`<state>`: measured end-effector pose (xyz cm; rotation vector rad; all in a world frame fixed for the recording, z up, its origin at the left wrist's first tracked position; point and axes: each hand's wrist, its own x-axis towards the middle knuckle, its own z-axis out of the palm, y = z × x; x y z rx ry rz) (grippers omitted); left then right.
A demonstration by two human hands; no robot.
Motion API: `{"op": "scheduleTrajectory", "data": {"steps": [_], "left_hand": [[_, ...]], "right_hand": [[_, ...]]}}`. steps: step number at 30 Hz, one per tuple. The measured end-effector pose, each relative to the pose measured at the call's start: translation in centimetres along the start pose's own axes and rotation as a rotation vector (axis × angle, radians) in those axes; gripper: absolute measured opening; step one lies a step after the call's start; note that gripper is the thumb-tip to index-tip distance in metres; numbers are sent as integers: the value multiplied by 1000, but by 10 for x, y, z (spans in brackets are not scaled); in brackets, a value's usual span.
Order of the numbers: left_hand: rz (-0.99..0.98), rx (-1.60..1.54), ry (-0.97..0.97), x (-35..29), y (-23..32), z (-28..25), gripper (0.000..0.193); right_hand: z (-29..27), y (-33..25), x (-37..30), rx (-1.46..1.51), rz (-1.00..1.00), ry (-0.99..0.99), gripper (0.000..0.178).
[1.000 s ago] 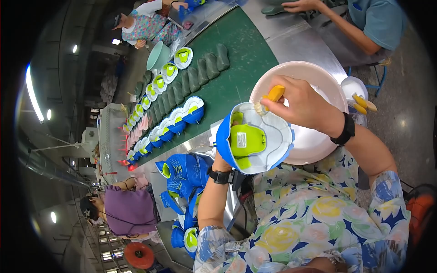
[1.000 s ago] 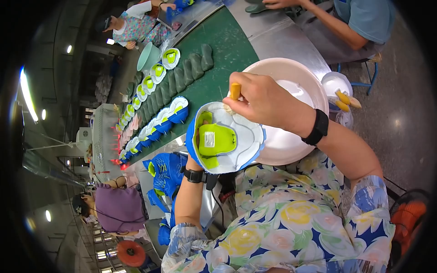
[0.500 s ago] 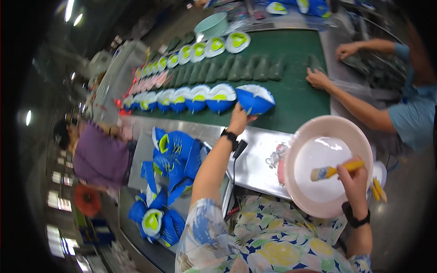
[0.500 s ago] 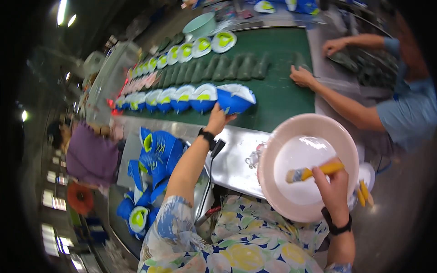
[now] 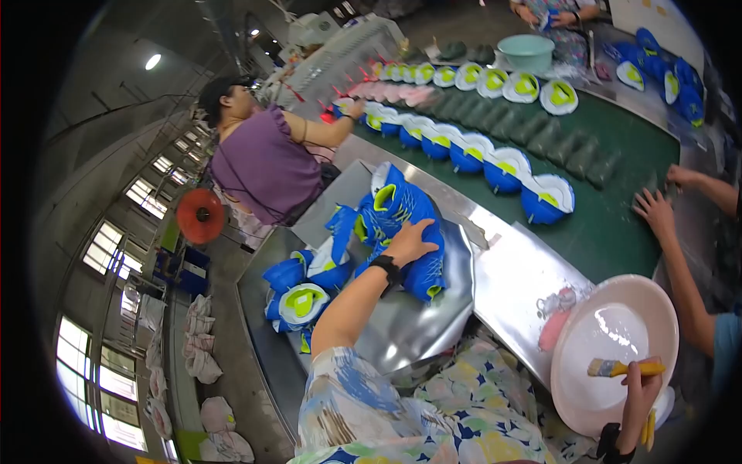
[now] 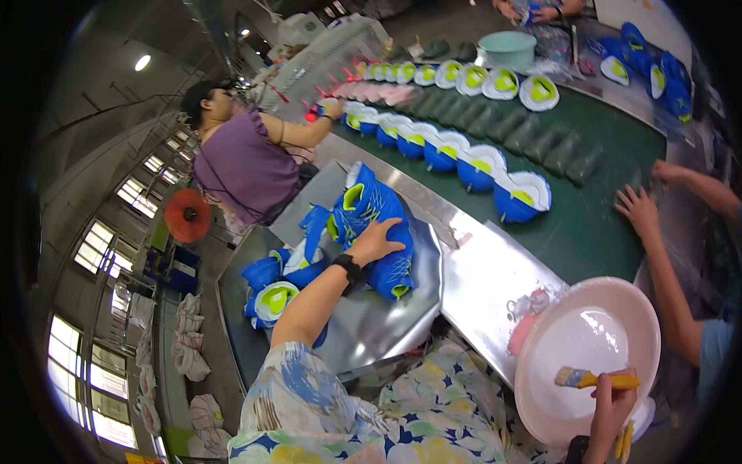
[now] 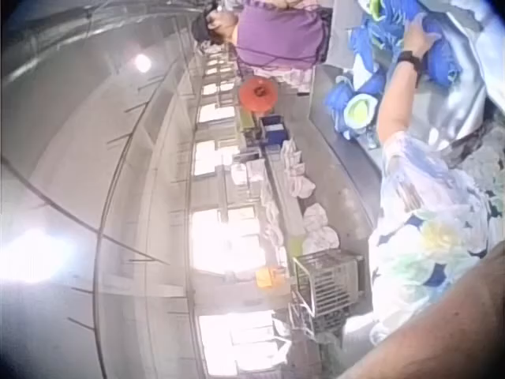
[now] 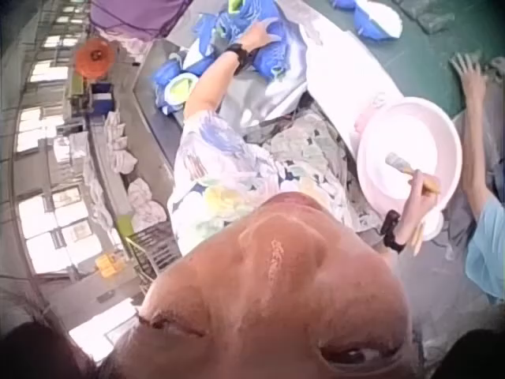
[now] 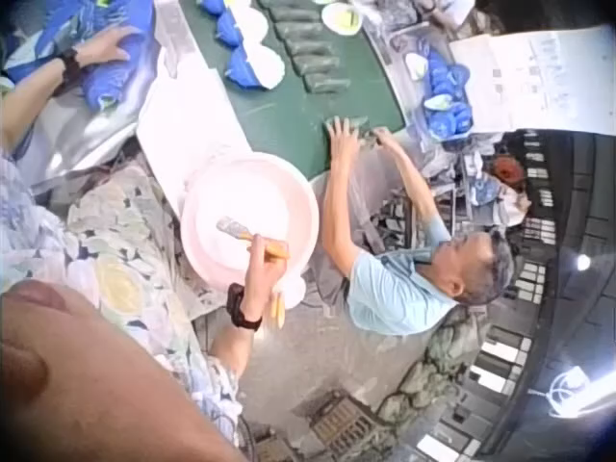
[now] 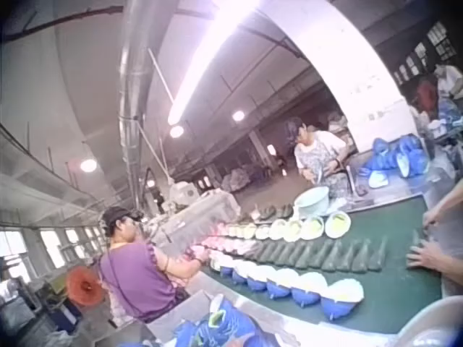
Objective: The recorder applies a white adhesive substance to the interior edges and components of blue athletic shoe uppers using a small brush.
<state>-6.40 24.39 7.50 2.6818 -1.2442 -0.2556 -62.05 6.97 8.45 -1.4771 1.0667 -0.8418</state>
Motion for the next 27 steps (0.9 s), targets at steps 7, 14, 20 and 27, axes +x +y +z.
{"op": "scheduleTrajectory", "data": {"steps": [7, 14, 20, 27], "left_hand": [[88, -385, 277, -3, -25, -67, 37], [434, -1473, 112, 5, 51, -89, 45], [228, -1368, -544, 15, 133, 65, 42], [799, -502, -80, 1, 133, 90, 62]], "right_hand": [[8, -3, -11, -16, -18, -54, 14], [14, -11, -18, -172, -49, -42, 13], [3, -10, -5, -342, -150, 45, 21], [34, -14, 13, -330, -118, -113, 20]]}}
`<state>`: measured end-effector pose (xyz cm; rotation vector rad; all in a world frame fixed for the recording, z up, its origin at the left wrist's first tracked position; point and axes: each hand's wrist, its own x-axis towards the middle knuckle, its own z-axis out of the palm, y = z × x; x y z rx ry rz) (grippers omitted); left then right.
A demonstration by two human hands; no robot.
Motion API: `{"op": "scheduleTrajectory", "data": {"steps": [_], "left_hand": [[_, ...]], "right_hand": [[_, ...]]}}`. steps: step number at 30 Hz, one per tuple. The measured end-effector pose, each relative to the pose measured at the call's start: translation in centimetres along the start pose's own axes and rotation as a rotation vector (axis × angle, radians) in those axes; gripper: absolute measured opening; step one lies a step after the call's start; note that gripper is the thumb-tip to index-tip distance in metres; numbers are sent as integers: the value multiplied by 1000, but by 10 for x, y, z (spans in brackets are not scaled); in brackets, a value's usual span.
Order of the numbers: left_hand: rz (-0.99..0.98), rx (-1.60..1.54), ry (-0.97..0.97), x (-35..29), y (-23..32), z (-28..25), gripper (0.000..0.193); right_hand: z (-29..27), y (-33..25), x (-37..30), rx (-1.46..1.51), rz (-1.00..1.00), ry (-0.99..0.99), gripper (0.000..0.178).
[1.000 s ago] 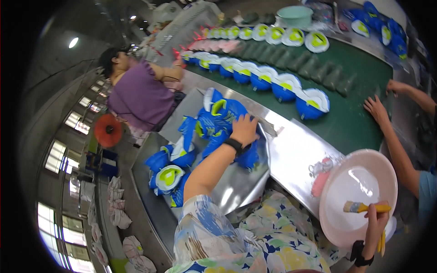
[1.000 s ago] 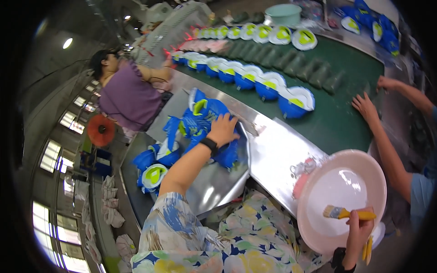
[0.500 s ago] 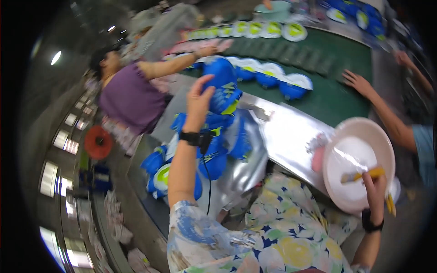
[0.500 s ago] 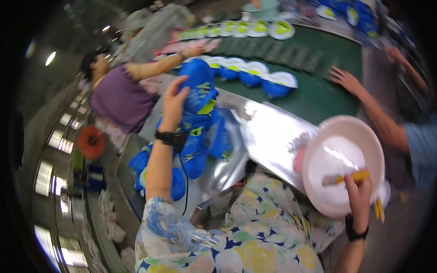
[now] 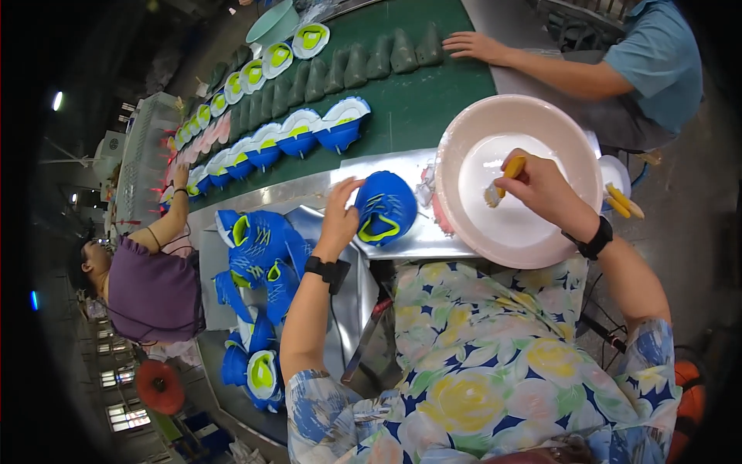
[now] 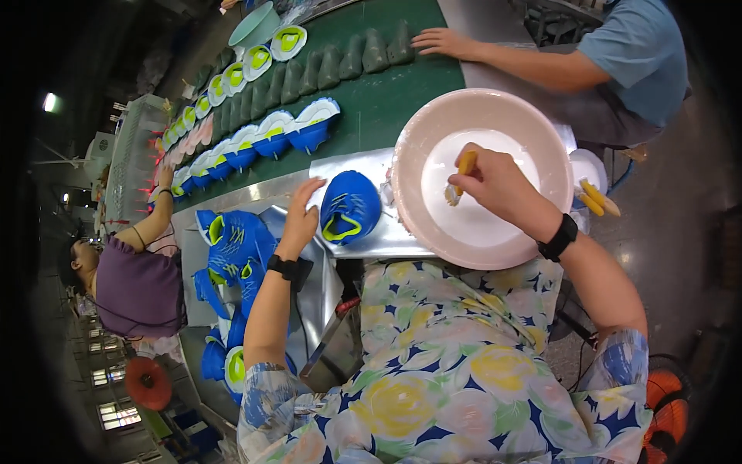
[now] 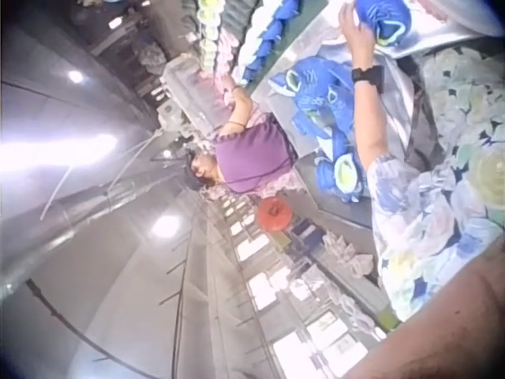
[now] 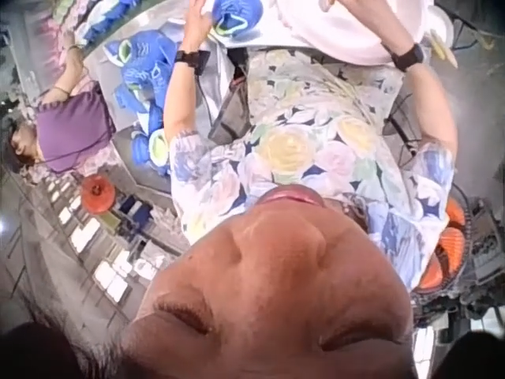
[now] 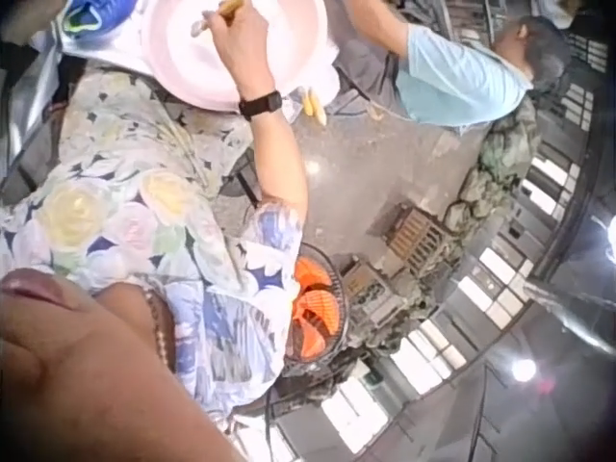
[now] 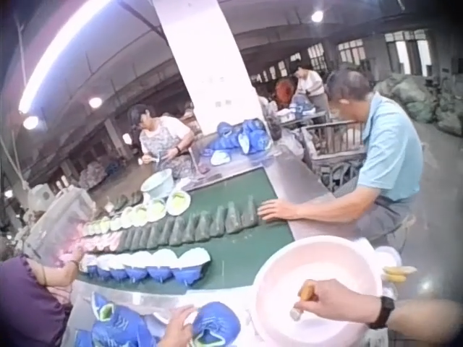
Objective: The recorder applies a white adhesive substance to the interior edges and components of blue athletic shoe uppers using a small brush.
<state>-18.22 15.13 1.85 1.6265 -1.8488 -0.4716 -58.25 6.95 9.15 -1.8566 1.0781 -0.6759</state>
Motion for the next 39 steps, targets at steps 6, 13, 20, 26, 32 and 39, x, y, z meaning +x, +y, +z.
{"op": "scheduleTrajectory", "data": {"steps": [6, 13, 20, 26, 32, 39], "left_hand": [[55, 180, -299, 2, 29, 20, 51], [-100, -180, 2, 41, 41, -41, 53], [-486, -880, -426, 77, 106, -20, 58], [-457, -1349, -346, 82, 153, 6, 51], [-213, -1029, 35, 82, 156, 43, 49], [120, -495, 371, 81, 144, 77, 48]], "right_hand": [[22, 5, -1, -413, -181, -404, 21], [-58, 8, -14, -216, -220, 57, 16], [-68, -31, 8, 40, -553, 280, 18], [-78, -34, -2, -61, -488, 244, 21], [-61, -21, -15, 157, -103, 411, 31], [-36, -7, -22, 367, 78, 386, 36]]}}
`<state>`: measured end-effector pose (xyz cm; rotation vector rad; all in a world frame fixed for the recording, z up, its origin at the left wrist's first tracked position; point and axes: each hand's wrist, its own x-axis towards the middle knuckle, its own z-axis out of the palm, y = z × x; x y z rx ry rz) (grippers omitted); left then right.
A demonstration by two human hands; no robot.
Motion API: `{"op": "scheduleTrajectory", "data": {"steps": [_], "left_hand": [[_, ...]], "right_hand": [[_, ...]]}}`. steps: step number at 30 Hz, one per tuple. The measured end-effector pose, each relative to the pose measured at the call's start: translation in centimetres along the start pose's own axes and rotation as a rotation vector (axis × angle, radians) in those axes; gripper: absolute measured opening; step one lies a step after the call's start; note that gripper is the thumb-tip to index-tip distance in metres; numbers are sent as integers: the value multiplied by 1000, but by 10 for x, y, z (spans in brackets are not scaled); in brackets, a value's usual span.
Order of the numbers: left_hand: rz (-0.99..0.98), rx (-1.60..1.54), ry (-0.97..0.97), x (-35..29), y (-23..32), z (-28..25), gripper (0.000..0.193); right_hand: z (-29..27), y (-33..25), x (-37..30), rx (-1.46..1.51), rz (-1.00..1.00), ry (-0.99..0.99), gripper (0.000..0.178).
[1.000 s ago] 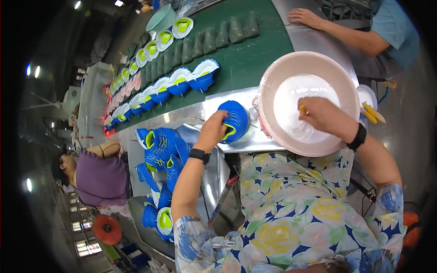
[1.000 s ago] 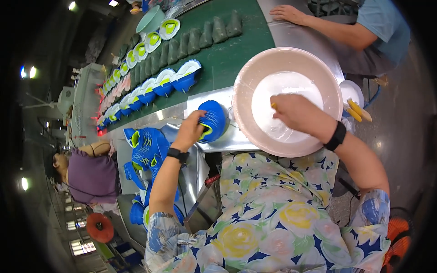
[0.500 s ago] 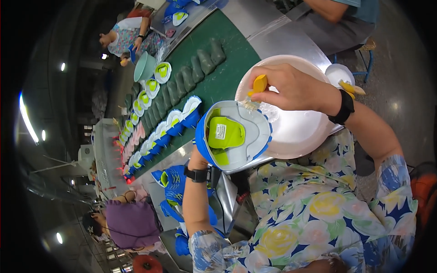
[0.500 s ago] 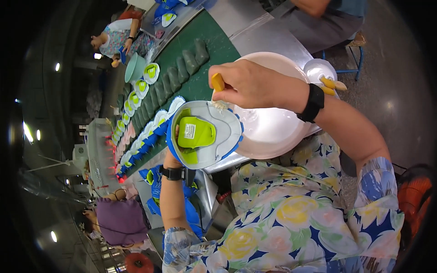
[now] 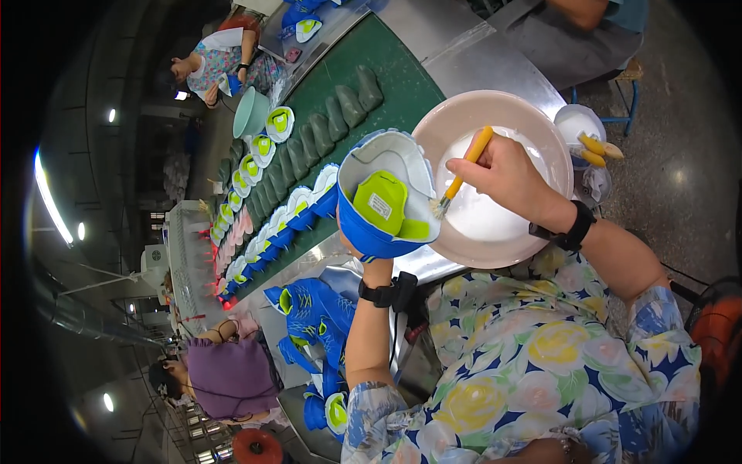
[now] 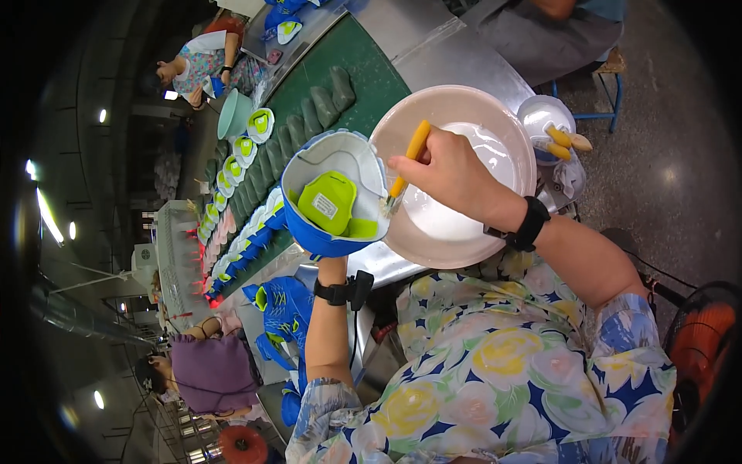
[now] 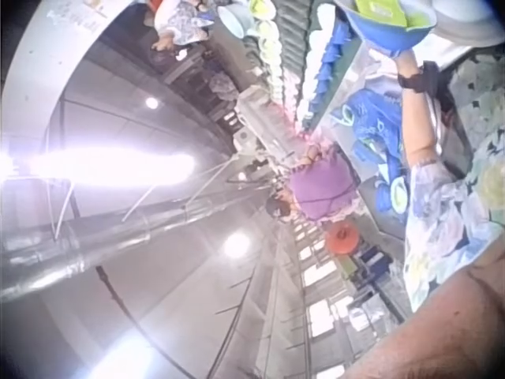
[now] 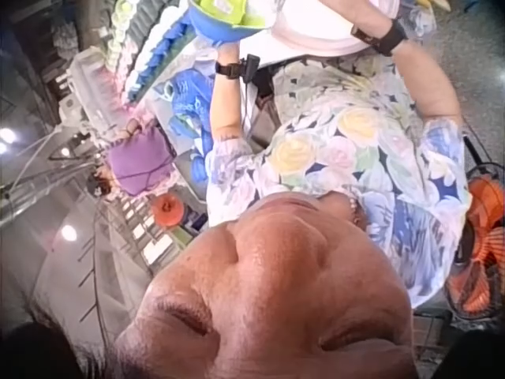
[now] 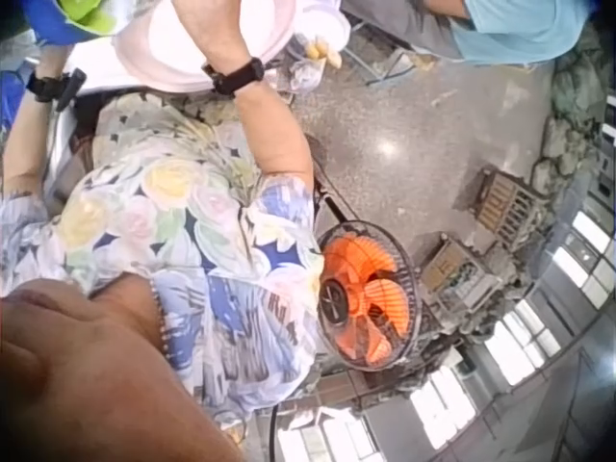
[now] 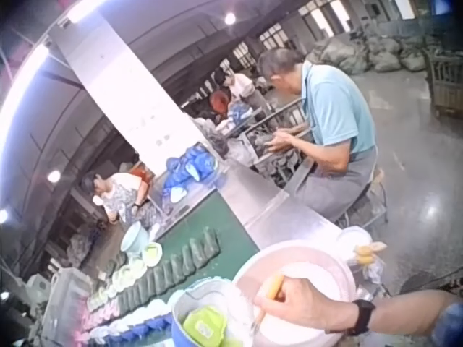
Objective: The recorder applies a white adhesive substance to the interior edges and components of blue athletic shoe uppers using a small brush.
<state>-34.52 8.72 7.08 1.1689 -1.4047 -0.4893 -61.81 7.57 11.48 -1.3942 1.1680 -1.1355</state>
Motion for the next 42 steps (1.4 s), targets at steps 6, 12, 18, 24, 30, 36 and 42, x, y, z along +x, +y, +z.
{"op": "scheduleTrajectory", "data": {"steps": [6, 12, 18, 24, 30, 36, 42], "left_hand": [[373, 351, -10, 9, 17, -1, 46], [286, 530, -120, 24, 30, -12, 45], [-835, -966, -646, -5, 30, -8, 51], [-1241, -1352, -579, -38, 38, 26, 52], [-1260, -1251, -486, -35, 41, 18, 54], [-1001, -971, -378, -23, 28, 3, 52], [-910, -729, -338, -10, 42, -5, 46]], "right_hand": [[8, -1, -11, 191, 66, -94, 35], [-8, -8, -5, 270, -80, -97, 20], [-25, -11, 3, 37, -598, -107, 19], [-2, -16, 7, -21, -955, -251, 16], [-16, -8, 20, -192, -631, -315, 17], [-43, -13, 15, -201, -267, -454, 21], [-33, -14, 13, -89, -689, -159, 16]]}}
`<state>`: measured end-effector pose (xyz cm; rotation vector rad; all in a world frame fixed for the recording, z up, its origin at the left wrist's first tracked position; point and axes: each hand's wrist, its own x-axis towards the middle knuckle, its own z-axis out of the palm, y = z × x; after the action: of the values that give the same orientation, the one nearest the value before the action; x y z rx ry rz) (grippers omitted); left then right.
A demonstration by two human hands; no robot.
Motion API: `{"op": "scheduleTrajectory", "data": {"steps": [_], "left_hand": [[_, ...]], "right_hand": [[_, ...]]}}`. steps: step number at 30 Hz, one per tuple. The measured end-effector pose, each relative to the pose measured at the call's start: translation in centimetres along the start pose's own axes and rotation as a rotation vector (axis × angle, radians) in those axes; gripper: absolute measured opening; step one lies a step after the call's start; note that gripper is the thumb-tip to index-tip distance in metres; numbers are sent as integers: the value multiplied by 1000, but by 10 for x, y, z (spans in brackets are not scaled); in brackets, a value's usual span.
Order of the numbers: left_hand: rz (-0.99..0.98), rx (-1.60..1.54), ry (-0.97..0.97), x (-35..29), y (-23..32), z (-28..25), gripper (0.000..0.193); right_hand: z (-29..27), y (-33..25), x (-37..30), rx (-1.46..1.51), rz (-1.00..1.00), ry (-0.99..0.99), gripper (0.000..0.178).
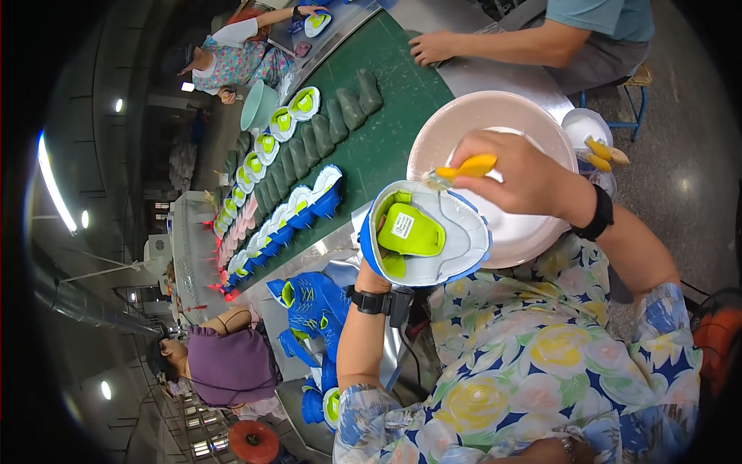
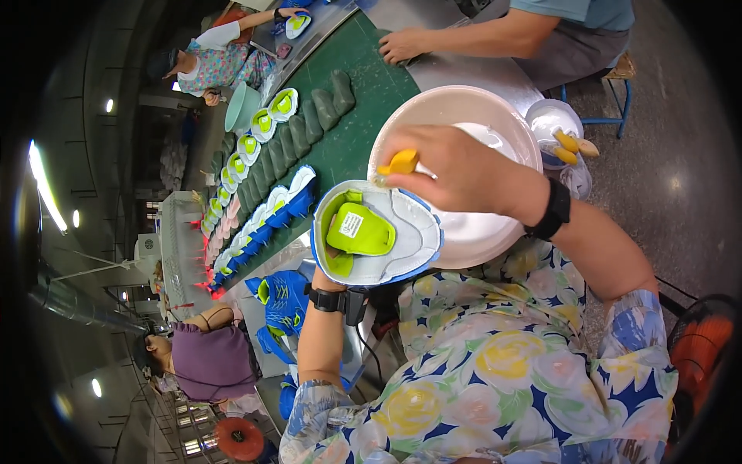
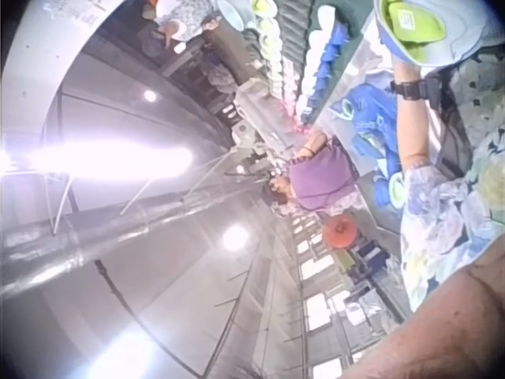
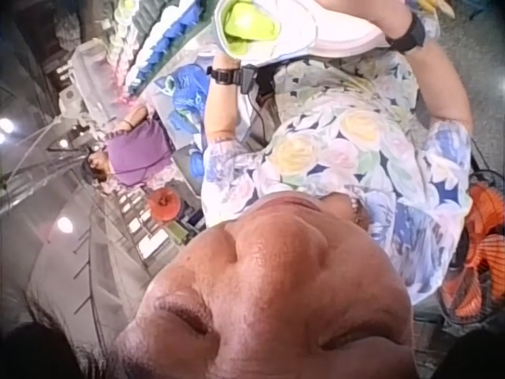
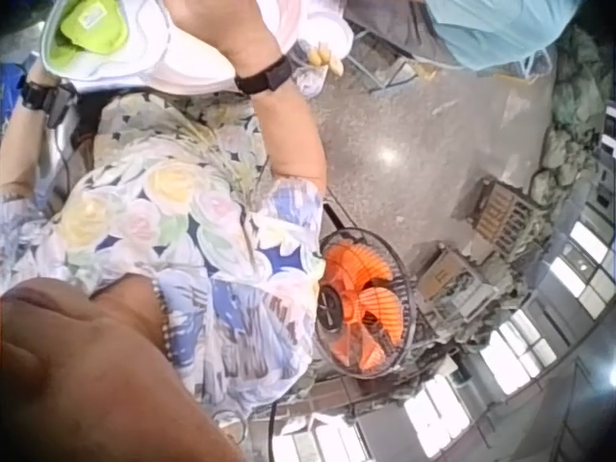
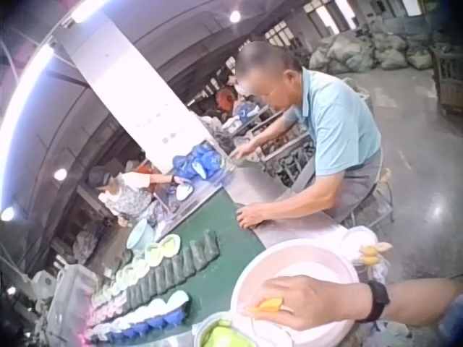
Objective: The recorder applies a white adhesive substance to the interior edges and components of blue athletic shoe uppers using a small brush.
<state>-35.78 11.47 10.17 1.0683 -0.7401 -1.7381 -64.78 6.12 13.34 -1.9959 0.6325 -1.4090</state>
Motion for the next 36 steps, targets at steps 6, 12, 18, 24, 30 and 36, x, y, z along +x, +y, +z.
{"op": "scheduleTrajectory", "data": {"steps": [6, 12, 18, 24, 30, 36], "left_hand": [[134, 84, 73, -2, 8, 2, 49], [74, 38, -221, 9, 6, -1, 46], [270, 95, 35, 31, -2, -49, 52], [426, 233, 362, 108, -3, -140, 32], [217, 184, 587, 178, -3, -203, 56], [354, 1343, 860, 90, 18, -261, 40]], "right_hand": [[-4, 1, -6, -177, -137, -328, 18], [13, -2, 11, -87, 75, 11, 22], [10, 24, 9, -173, 565, -108, 31], [9, 25, -16, 73, 804, 50, 18], [3, 25, -30, 160, 845, -56, 11], [2, 36, -33, 174, 897, -52, 10]]}}
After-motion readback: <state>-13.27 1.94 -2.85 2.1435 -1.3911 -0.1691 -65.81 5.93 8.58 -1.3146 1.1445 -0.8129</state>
